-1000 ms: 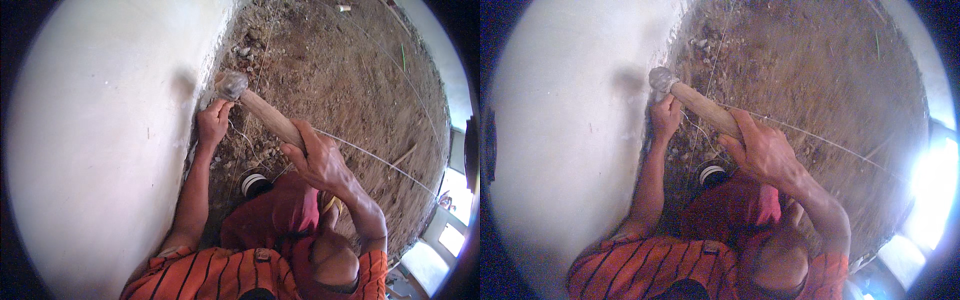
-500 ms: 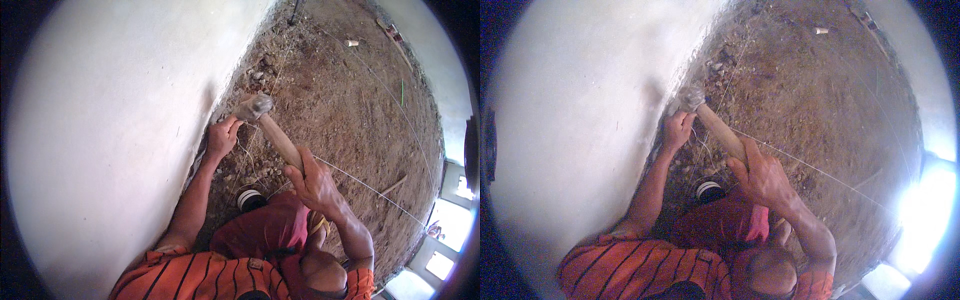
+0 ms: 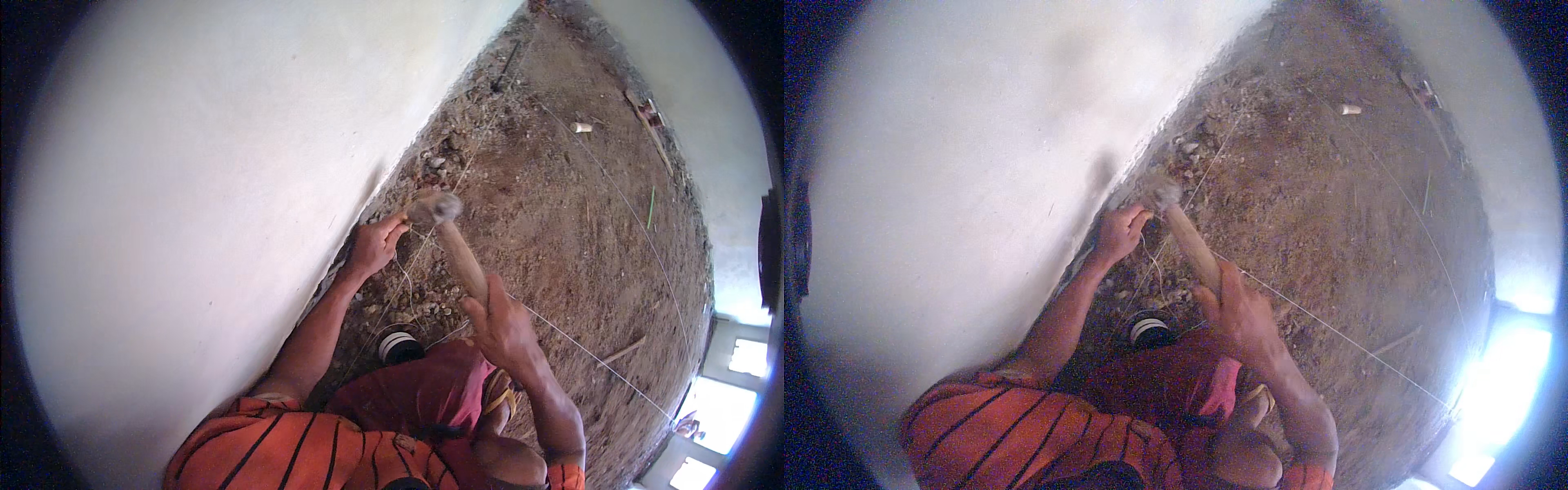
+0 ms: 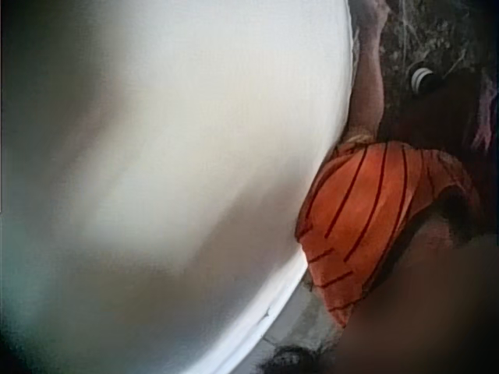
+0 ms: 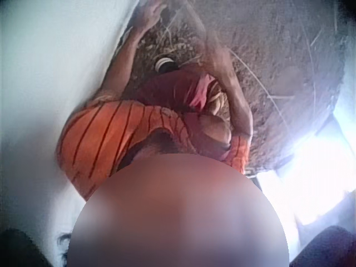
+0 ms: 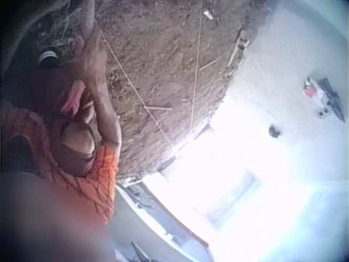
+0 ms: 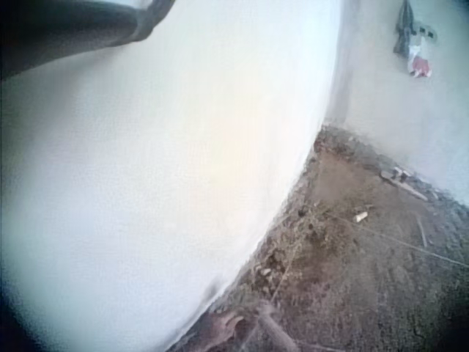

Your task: The person sits on the floor and uses a hammer to drive nails into the ground along a string line. They repeatedly position the nail, strike it with the hammer, and adjust the string to maintain alignment.

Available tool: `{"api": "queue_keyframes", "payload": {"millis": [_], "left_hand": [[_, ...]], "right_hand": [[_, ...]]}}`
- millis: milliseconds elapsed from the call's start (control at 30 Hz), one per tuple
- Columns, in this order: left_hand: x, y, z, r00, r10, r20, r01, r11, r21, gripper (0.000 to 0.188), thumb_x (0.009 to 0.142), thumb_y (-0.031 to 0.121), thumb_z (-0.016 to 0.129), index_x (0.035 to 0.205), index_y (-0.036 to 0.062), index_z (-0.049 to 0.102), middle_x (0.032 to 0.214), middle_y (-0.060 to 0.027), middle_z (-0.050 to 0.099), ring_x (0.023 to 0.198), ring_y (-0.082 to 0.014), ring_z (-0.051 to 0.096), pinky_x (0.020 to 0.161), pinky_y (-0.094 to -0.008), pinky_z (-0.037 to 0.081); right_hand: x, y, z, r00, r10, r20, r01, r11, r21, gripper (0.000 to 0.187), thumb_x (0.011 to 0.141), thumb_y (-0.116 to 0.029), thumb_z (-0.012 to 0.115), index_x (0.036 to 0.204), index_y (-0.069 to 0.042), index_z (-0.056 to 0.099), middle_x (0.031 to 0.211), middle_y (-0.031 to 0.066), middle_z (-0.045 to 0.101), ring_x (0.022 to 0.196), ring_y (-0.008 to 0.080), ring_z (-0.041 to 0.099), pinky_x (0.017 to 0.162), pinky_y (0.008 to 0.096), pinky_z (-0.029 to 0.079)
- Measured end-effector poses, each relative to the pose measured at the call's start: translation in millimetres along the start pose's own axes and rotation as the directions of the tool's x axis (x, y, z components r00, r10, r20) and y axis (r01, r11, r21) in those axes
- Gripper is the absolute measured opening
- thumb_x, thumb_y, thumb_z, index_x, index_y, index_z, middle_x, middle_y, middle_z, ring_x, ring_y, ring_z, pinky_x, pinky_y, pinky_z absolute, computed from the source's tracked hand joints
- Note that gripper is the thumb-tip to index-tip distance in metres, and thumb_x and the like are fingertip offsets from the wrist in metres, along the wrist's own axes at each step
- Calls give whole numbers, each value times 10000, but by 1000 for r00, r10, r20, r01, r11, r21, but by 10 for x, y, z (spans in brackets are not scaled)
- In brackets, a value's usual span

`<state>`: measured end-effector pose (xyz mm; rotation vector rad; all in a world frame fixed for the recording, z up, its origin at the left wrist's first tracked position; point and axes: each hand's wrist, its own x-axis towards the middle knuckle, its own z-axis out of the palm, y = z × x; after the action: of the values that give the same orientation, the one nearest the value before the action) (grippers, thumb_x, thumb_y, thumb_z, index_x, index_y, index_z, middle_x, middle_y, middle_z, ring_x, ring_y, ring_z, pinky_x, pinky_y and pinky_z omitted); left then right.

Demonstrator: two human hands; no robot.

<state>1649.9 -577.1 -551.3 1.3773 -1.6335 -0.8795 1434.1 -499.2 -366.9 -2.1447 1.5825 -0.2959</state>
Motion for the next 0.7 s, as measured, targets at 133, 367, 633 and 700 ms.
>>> {"api": "queue_keyframes", "payload": {"millis": [133,367,633,700], "left_hand": [[-36,-296,-113,1000,-17,22,18,999,-49,259,869,161,583,1073,3,607,998,-180,642,832,-276,662,676,-338,521],[124,-266,-364,987,-131,91,135,990,-33,261,867,173,594,1069,9,615,929,-165,660,689,-277,662,606,-348,514],[668,-1967,-1429,990,119,-79,-122,992,-35,236,900,196,539,998,-11,595,777,-163,650,684,-281,651,591,-341,493],[824,-2085,-1861,979,-134,154,113,984,137,230,888,189,560,989,-13,599,849,-183,648,754,-306,654,628,-344,501]], "right_hand": [[211,-291,31,978,194,81,-206,960,191,448,856,-255,546,1180,15,394,708,154,576,612,336,572,551,405,477],[108,-571,-429,739,-23,-673,551,595,584,427,893,-418,484,1092,-40,473,841,55,568,694,127,574,734,272,470],[1424,-1155,1610,952,240,191,-240,970,-21,389,893,-320,507,1133,-21,442,815,256,603,733,434,602,608,467,469],[1640,-1355,1842,942,263,210,-259,965,-45,396,899,-335,504,1182,-64,447,886,237,630,748,402,628,591,463,496]]}}
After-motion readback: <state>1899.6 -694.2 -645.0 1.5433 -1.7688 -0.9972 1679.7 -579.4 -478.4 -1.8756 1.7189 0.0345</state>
